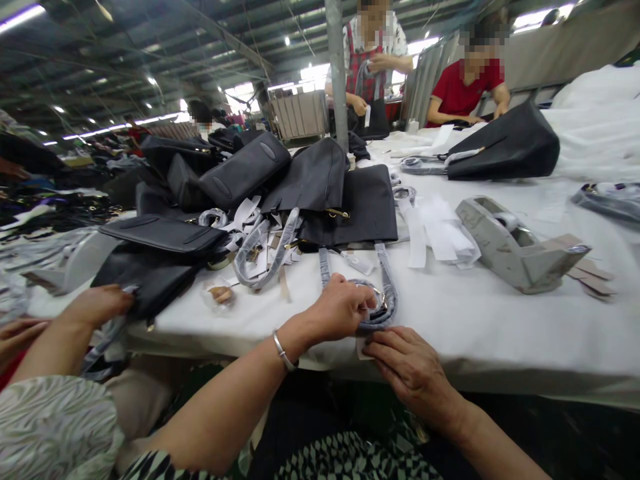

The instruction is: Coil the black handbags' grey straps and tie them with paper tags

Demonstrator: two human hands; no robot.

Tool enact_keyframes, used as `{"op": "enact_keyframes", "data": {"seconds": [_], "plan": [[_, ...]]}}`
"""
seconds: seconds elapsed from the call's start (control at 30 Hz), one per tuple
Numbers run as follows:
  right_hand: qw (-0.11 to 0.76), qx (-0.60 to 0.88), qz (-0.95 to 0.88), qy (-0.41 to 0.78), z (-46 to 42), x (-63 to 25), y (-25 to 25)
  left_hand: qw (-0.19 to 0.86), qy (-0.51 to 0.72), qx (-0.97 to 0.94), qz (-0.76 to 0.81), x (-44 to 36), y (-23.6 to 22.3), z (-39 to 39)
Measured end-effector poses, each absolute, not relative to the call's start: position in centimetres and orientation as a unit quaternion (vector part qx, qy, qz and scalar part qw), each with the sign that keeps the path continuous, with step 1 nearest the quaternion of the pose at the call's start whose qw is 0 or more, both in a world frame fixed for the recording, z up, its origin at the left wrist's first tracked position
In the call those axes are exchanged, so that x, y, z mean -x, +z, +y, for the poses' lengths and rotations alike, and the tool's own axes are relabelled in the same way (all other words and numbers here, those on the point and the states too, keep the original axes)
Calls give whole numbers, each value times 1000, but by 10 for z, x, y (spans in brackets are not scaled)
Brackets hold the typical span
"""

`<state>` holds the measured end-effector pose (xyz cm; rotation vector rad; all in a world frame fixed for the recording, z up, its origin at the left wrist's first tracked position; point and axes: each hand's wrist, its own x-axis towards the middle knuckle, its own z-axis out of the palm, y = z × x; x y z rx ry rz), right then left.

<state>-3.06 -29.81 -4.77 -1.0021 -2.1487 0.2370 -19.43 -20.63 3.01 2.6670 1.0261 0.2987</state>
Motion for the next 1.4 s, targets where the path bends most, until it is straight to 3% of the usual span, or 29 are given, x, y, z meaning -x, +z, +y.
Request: {"op": "enact_keyframes", "data": {"seconds": [0.3,0.53,0.83,1.0,1.27,1.4], "plan": [[428,366,-823,83,-300,31,-44,208,142,-911,327,206,24,-212],[409,406,-816,-39,-297,39,-30,233,158,-907,312,216,15,-214],[401,429,-807,58,-276,43,-22,319,262,-849,332,221,2,-214],[321,544,-758,165,-263,50,-9,379,314,-791,363,219,-1,-212],[209,645,-712,184,-248,58,8,366,416,-731,398,215,-10,-215],[199,646,-706,212,-243,53,7,198,494,-747,398,222,-11,-229]]}}
